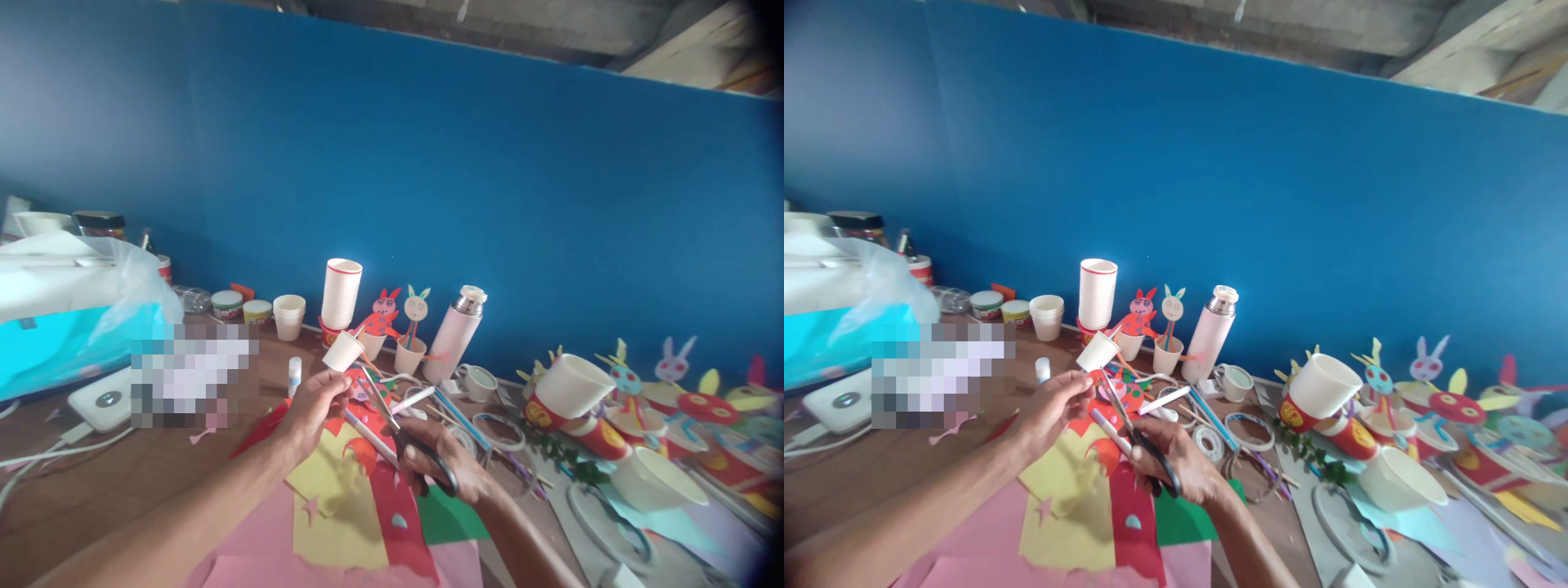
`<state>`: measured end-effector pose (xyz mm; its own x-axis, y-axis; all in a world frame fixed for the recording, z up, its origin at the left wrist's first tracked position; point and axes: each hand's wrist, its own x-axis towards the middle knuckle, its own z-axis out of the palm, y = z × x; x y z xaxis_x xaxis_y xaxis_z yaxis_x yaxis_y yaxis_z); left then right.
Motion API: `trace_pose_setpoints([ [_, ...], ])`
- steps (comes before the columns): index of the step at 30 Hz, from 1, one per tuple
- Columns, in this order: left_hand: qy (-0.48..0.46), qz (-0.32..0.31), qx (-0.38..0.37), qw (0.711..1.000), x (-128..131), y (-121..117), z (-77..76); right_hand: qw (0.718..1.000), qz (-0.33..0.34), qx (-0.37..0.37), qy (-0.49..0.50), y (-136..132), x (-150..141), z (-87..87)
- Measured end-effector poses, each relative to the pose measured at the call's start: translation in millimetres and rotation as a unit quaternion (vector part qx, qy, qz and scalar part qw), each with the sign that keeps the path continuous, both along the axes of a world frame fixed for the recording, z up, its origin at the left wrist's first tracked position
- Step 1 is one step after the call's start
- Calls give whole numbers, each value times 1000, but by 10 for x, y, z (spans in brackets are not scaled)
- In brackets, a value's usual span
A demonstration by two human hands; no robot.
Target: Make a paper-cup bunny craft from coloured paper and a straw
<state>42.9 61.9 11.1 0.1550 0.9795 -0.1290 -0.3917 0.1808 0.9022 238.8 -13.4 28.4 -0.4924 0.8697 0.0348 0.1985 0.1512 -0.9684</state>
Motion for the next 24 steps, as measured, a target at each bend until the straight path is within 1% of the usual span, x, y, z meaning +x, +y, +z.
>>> trace_pose_setpoints([
  [3,0,-1,4,1000,1,1,7,1000,-2,-10,-1,2,1,-2],
  [7,-5,13,13,1000,-3,23,11,1000,-5,-11,-1,2,15,-16],
  [15,3,5,13,1000,-8,45,-49,1000,-11,-28,2,5,-1,-62],
  [18,9,-1,20,1000,11,15,-48,999,-19,-26,-1,5,-25,-64],
  [24,38,-36,17,998,92,-102,-32,999,-46,-21,21,2,-137,-126],
])
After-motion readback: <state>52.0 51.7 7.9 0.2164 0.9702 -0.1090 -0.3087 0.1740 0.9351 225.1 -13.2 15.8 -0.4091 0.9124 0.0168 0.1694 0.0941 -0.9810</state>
